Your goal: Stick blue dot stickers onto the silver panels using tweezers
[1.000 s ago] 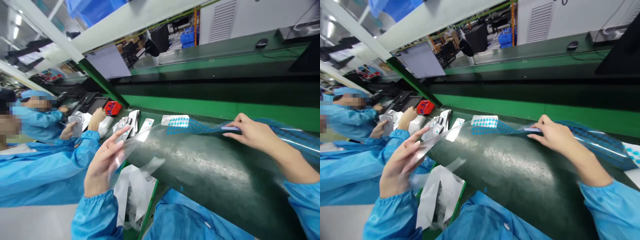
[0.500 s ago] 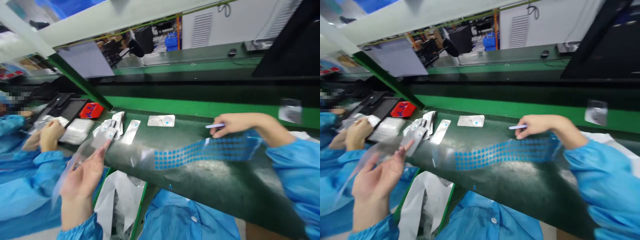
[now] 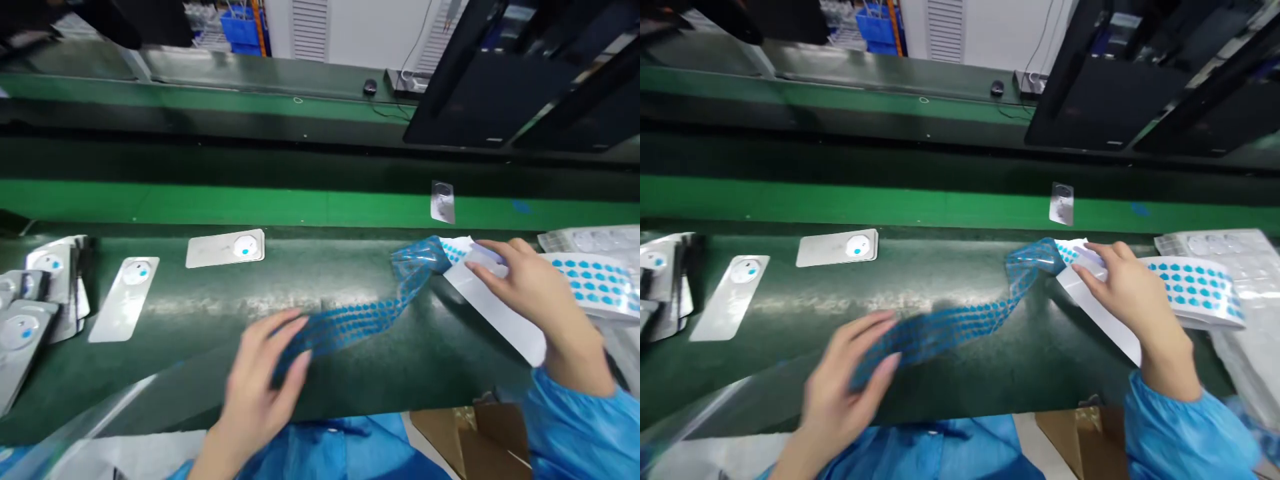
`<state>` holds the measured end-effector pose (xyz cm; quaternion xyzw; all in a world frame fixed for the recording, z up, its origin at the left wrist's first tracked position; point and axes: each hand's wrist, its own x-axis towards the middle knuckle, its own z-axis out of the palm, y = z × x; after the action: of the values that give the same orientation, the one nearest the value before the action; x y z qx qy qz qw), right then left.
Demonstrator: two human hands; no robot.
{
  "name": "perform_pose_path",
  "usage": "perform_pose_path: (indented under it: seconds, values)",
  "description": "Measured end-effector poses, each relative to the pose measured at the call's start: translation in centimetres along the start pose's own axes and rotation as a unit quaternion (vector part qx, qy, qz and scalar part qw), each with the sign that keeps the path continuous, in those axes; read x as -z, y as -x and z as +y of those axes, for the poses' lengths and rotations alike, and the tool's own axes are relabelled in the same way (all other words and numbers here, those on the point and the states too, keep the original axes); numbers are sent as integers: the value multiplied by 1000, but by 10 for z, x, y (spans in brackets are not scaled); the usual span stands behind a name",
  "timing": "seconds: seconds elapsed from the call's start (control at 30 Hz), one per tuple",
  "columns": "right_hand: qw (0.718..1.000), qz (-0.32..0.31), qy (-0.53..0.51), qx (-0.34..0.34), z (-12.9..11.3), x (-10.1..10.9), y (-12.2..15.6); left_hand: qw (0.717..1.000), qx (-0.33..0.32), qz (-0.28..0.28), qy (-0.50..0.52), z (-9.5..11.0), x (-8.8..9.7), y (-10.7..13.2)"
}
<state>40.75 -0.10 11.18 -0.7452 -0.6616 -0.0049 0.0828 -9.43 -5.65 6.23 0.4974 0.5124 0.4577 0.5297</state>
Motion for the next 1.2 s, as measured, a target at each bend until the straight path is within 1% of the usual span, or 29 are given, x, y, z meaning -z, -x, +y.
perform_pose_path:
  seconds: [0.03,0.07,0.1,0.13,0.17,0.2,0.23,0.3,0.4,0.5,0.53,0.57,0.6,0.63,0.67,0.7,0.73,0.77,0.8,0.83,0.87,0.9,0.93,0.97,1.0,1.03,1.07,1.13,1.2]
  values:
    - [999,-33,12,4,3,-10,-10,991,-45,-68,-110,-7,-25,-18]
    - [997,-70,17,15,5,-20,-25,974,-71,-126,-172,-15,-48,-36]
    - [997,-78,13,18,5,-30,-43,960,-84,-171,-205,-22,-68,-53]
    - [996,-87,7,20,5,-37,-63,947,-86,-209,-227,-29,-83,-68]
    - [991,-134,-1,25,4,-43,-83,940,-82,-234,-234,-34,-94,-80]
    - [980,-195,-13,31,3,-46,-103,937,-76,-250,-230,-37,-101,-90]
    - [975,-220,-25,36,3,-47,-120,938,-71,-257,-219,-39,-102,-96]
    - [957,-279,-56,56,4,-44,-145,947,-66,-253,-186,-34,-94,-103]
    - [923,-361,-97,92,8,-37,-163,948,-65,-257,-176,-11,-63,-110]
    - [895,-418,-110,109,6,-36,-171,934,-74,-271,-220,13,-28,-129]
    - [889,-429,-111,111,3,-37,-173,929,-77,-268,-244,18,-18,-139]
    - [891,-428,-108,112,0,-36,-174,922,-78,-263,-274,22,-10,-150]
    - [904,-401,-95,110,-4,-33,-173,910,-78,-259,-313,24,-3,-161]
    - [926,-354,-75,105,-7,-27,-170,894,-81,-253,-360,24,1,-171]
    - [949,-296,-49,97,-9,-18,-163,873,-92,-241,-415,23,3,-179]
    - [973,-213,-18,86,-8,-7,-152,847,-108,-224,-470,21,3,-184]
    - [985,-153,3,75,-4,7,-136,819,-129,-204,-521,18,1,-186]
    - [991,-115,13,65,2,22,-114,793,-151,-184,-560,14,-3,-185]
    - [997,-47,7,59,12,37,-88,774,-175,-167,-585,10,-7,-181]
    - [999,18,5,43,24,50,-59,763,-200,-160,-594,5,-13,-175]
    - [997,71,16,17,38,60,-27,757,-226,-164,-591,1,-19,-167]
    - [995,95,25,-16,53,65,6,753,-255,-174,-580,-4,-26,-159]
    - [990,124,30,-56,68,65,37,750,-285,-188,-567,-9,-34,-151]
    - [990,108,24,-91,84,60,65,744,-310,-206,-555,-14,-42,-145]
    - [985,113,15,-129,99,50,89,738,-329,-224,-545,-20,-52,-140]
    - [978,130,8,-165,113,35,107,731,-342,-240,-539,-25,-63,-136]
    - [963,180,-1,-200,126,17,120,725,-350,-253,-537,-30,-75,-135]
    - [939,228,-31,-257,145,-23,126,713,-358,-269,-539,-40,-103,-137]
    - [907,291,-48,-302,154,-57,115,704,-363,-279,-542,-48,-133,-142]
